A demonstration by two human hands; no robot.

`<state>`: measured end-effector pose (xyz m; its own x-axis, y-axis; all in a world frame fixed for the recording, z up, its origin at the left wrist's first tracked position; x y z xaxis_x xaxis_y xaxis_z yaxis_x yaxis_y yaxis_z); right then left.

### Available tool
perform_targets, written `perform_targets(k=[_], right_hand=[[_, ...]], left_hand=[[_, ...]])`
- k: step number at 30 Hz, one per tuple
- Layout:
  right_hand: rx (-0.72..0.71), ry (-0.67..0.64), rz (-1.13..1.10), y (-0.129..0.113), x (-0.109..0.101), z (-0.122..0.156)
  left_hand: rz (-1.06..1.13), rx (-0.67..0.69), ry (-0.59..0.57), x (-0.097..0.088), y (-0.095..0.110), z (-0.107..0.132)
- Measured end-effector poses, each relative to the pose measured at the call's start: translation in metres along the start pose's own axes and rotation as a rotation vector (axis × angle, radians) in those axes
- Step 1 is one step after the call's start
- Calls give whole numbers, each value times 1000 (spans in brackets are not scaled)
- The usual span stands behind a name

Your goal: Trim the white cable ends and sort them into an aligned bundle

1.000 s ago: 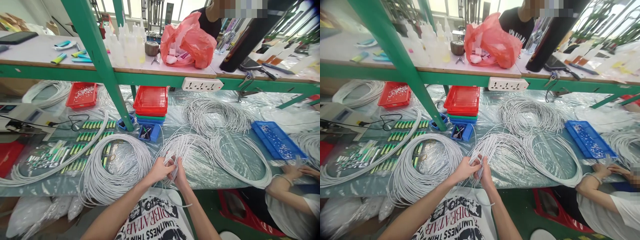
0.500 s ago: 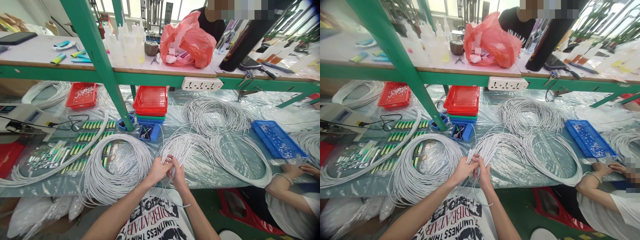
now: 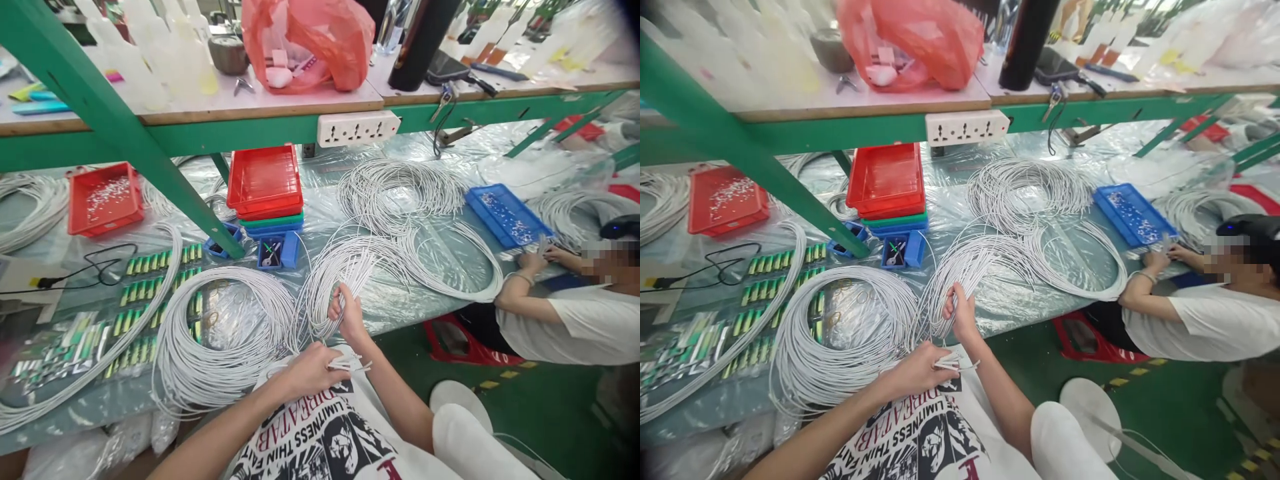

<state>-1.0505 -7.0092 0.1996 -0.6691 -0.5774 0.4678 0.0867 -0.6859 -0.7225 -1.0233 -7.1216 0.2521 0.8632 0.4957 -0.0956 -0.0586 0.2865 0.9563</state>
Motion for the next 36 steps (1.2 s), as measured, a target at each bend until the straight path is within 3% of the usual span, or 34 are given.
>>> perform_targets(k=[3,7,16,19,24,29,33,36], right_hand=[[6,21,-29,1,-2,0],[2,48,-72,-1,-5,-1],[-20,78,-106,-6,-13,-12],[-12,38,-75,-8,-10,-11],[-4,-118,24,-7,11,0],[-37,-207,136,-8,28,3],[-64,-135,48,-28,10,-9],[-80,-62,-9,-48,-14,-15]], left_hand=[[-234,82,-129,21,3,-4],[-370,80,-138,32,-1,-11],[-293,123,-109,42,-3,-16],[-98,53,-3,18,-12,-23],[190,-71,392,-53,-27,-33],[256,-49,458,-77,-21,-26],[215,-108,480,-102,-29,-8],[324,-135,667,-137,-43,10]])
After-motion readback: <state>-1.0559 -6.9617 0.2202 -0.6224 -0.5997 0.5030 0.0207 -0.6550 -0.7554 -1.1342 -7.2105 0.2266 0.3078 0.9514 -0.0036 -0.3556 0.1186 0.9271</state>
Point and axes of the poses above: each hand's wrist, its own z-axis away from the middle knuckle, its own x-axis out of the palm, y = z × x, the point moved 8 cm from there along -z, towards the middle knuckle, and after that the axes turned 1 degree about -y, right-handed, at the moved point
